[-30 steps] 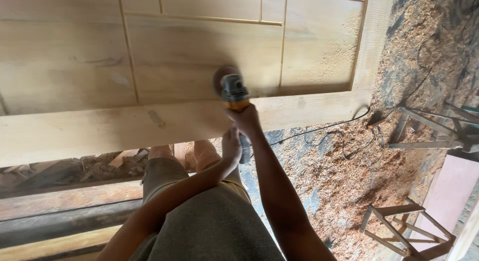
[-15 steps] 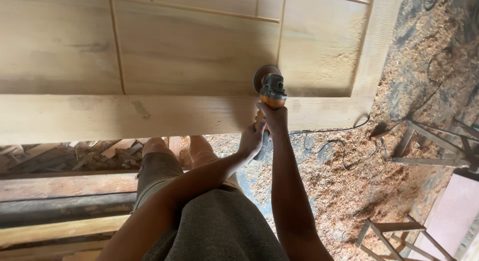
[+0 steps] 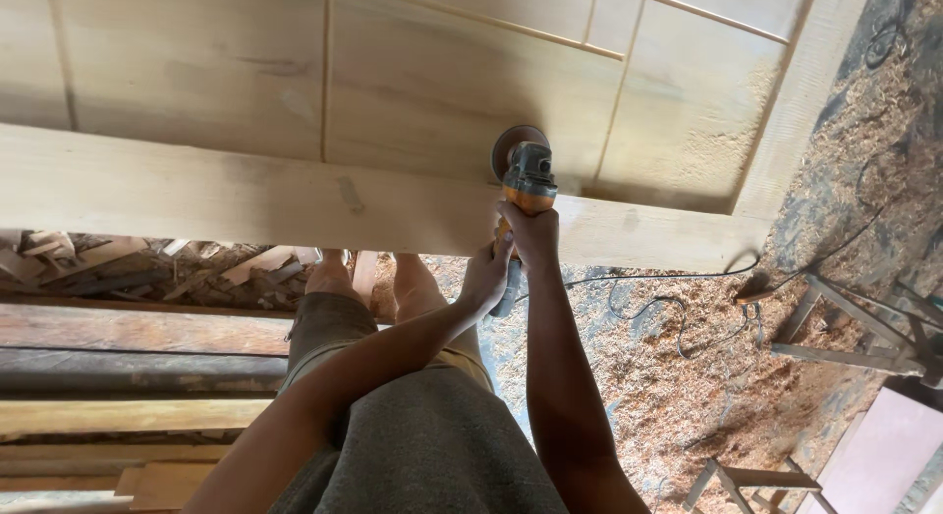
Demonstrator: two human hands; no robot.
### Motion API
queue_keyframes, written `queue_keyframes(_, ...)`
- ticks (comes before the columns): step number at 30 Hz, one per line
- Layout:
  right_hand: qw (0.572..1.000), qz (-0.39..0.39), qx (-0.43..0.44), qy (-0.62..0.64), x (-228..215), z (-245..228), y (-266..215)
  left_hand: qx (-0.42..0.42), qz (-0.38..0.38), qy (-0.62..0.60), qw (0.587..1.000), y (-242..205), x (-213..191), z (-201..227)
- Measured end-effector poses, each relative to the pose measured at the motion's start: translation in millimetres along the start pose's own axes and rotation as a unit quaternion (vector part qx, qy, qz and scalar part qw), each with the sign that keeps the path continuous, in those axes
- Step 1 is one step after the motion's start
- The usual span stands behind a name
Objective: The person uses an orbital sander to smooth the surface of a large wooden panel with a geometric pattern. They move the sander systematically across the panel's surface, covering the entire area.
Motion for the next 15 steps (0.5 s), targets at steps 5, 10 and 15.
queue_keyframes(5,0.999,-0.013,-0.002,-0.04,50,-9,-15,-0.011,0.047,0.016,0.999,-11,-50,-2)
queue_keyframes(10,0.995,-0.039,-0.026,-0.093,103,-20,-29,0.006,0.06,-0.03,0.998,-15,-98,-9)
queue_keyframes(15,0.987,-0.079,-0.025,-0.136,158,-32,-48,0.034,0.069,-0.096,0.992,-23,-143,-16)
Point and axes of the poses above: each hand's wrist, its own y-axis towards the middle knuckle, its own x-axis out of the palm, z = x × y, the point moved 4 cm from there along y, towards the middle knuckle, and after that the axes turned 15 degrees about -x, right-handed, at the moved point
